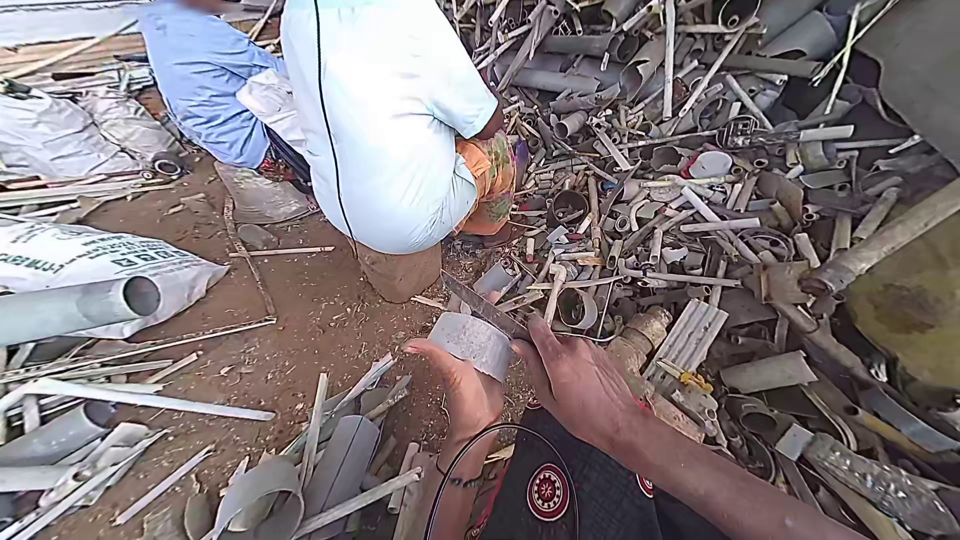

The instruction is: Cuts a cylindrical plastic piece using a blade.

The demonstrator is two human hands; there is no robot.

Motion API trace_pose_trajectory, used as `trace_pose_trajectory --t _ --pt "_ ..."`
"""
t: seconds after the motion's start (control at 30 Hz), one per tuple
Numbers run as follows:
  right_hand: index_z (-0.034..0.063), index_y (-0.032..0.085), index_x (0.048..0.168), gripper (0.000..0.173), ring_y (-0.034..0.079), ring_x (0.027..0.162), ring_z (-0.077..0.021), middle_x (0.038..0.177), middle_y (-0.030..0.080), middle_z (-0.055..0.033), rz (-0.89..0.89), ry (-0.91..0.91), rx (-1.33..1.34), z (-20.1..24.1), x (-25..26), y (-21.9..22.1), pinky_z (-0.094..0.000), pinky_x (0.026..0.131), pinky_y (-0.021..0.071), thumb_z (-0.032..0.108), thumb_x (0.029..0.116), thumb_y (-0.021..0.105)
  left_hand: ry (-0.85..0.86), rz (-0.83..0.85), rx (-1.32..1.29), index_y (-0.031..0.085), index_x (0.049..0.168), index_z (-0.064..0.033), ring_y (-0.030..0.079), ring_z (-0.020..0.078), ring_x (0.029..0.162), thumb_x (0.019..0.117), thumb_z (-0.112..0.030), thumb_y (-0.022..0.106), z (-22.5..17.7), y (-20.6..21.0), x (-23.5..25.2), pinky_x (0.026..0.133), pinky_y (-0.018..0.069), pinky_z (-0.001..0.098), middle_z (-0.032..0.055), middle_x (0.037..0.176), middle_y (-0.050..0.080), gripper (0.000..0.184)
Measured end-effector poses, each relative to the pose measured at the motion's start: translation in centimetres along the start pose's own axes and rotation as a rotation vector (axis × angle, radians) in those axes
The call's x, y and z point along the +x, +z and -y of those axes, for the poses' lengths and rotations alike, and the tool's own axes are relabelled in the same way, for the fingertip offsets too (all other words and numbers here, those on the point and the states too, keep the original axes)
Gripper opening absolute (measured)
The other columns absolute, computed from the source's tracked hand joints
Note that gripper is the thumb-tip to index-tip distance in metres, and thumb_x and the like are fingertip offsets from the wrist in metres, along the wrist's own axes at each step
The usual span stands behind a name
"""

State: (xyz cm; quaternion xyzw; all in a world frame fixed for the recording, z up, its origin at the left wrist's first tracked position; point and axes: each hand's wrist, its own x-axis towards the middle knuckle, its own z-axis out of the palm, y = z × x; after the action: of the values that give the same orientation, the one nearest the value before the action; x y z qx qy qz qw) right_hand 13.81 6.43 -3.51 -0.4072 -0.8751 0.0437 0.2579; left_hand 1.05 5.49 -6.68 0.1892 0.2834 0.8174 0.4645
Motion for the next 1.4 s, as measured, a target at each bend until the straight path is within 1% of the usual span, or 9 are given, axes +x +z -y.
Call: trace_pose_trajectory --t 0.1,0.2,0.33,0.47,0.6,0.73,0.87,1.07,1.4 --pt "0.0026 0.060 0.121 0.041 0.071 0.076 -0.0386 0.076 0.066 -0.0163 0.342 0.082 0.052 0.5 0.3 -0.8 -0.0514 0.065 0.0557 0.036 0.1113 0.039 -0.014 0.001 -0.064 0.026 0.150 -0.0119 0.073 0.0157 0.090 0.0880 -0.081 0.001 0.2 -0.3 0.3 0.074 0.0609 0.0301 0.0059 0.117 0.072 0.096" --pt "0.0035 0.059 0.122 0.042 0.071 0.077 -0.0397 0.077 0.065 -0.0173 0.449 -0.009 0.031 0.9 0.2 -0.6 -0.0512 0.065 0.0554 0.038 0.1114 0.038 -0.030 -0.026 -0.091 0.022 0.154 -0.0170 0.072 0.0149 0.081 0.0884 -0.081 -0.001 -0.2 -0.6 0.4 0.066 0.0603 0.0284 0.0041 0.115 0.071 0.094" --pt "0.0027 0.056 0.131 0.043 0.070 0.088 -0.0423 0.087 0.068 -0.0205 0.500 0.115 0.081 0.5 1.5 -1.5 -0.0558 0.074 0.0544 0.036 0.1120 0.037 -0.043 -0.038 -0.091 0.035 0.146 -0.0141 0.070 0.0143 0.089 0.0870 -0.083 0.002 -0.4 -0.6 0.2 0.077 0.0602 0.0319 0.0024 0.106 0.069 0.096" --pt "0.0031 0.057 0.122 0.041 0.070 0.085 -0.0419 0.085 0.066 -0.0203 0.559 0.020 0.058 1.8 0.9 -1.1 -0.0541 0.069 0.0550 0.037 0.1121 0.036 -0.062 -0.044 -0.104 0.030 0.151 -0.0164 0.070 0.0150 0.071 0.0867 -0.084 0.001 0.2 -0.9 0.6 0.061 0.0599 0.0301 0.0042 0.099 0.071 0.098" --pt "0.0035 0.057 0.129 0.043 0.070 0.088 -0.0419 0.087 0.067 -0.0205 0.509 0.095 0.078 1.0 1.8 -1.1 -0.0551 0.075 0.0546 0.037 0.1120 0.036 -0.001 -0.045 -0.031 0.034 0.144 -0.0127 0.071 0.0134 0.080 0.0882 -0.081 0.001 -0.2 -0.9 0.6 0.071 0.0612 0.0304 0.0012 0.095 0.070 0.094" --pt "0.0042 0.055 0.125 0.040 0.070 0.086 -0.0422 0.088 0.066 -0.0204 0.577 0.012 0.069 2.1 1.4 -0.7 -0.0549 0.070 0.0544 0.037 0.1120 0.036 -0.056 -0.052 -0.066 0.035 0.146 -0.0128 0.068 0.0146 0.067 0.0887 -0.080 -0.003 0.1 -1.2 0.9 0.058 0.0594 0.0295 0.0038 0.089 0.067 0.097" --pt "0.0043 0.053 0.135 0.045 0.069 0.096 -0.0425 0.097 0.068 -0.0224 0.565 0.109 0.061 1.1 2.3 -1.1 -0.0556 0.080 0.0539 0.038 0.1127 0.033 -0.086 -0.111 -0.080 0.041 0.140 -0.0174 0.069 0.0104 0.082 0.0895 -0.081 -0.003 -0.4 -0.7 0.6 0.072 0.0597 0.0289 -0.0020 0.095 0.067 0.093" --pt "0.0050 0.053 0.134 0.044 0.069 0.094 -0.0436 0.095 0.068 -0.0223 0.576 0.096 0.047 1.4 2.4 -0.7 -0.0565 0.077 0.0541 0.038 0.1127 0.033 -0.128 -0.186 -0.156 0.048 0.127 -0.0154 0.067 0.0122 0.079 0.0891 -0.083 -0.002 -0.7 -0.4 0.8 0.069 0.0594 0.0308 -0.0004 0.093 0.064 0.092" --pt "0.0043 0.057 0.121 0.043 0.069 0.083 -0.0403 0.083 0.065 -0.0188 0.543 -0.017 0.098 0.9 1.1 -0.2 -0.0530 0.069 0.0532 0.038 0.1124 0.033 -0.092 -0.055 -0.137 0.038 0.145 -0.0143 0.069 0.0169 0.076 0.0820 -0.088 -0.007 -0.1 -1.4 1.4 0.063 0.0596 0.0335 0.0048 0.099 0.067 0.106"
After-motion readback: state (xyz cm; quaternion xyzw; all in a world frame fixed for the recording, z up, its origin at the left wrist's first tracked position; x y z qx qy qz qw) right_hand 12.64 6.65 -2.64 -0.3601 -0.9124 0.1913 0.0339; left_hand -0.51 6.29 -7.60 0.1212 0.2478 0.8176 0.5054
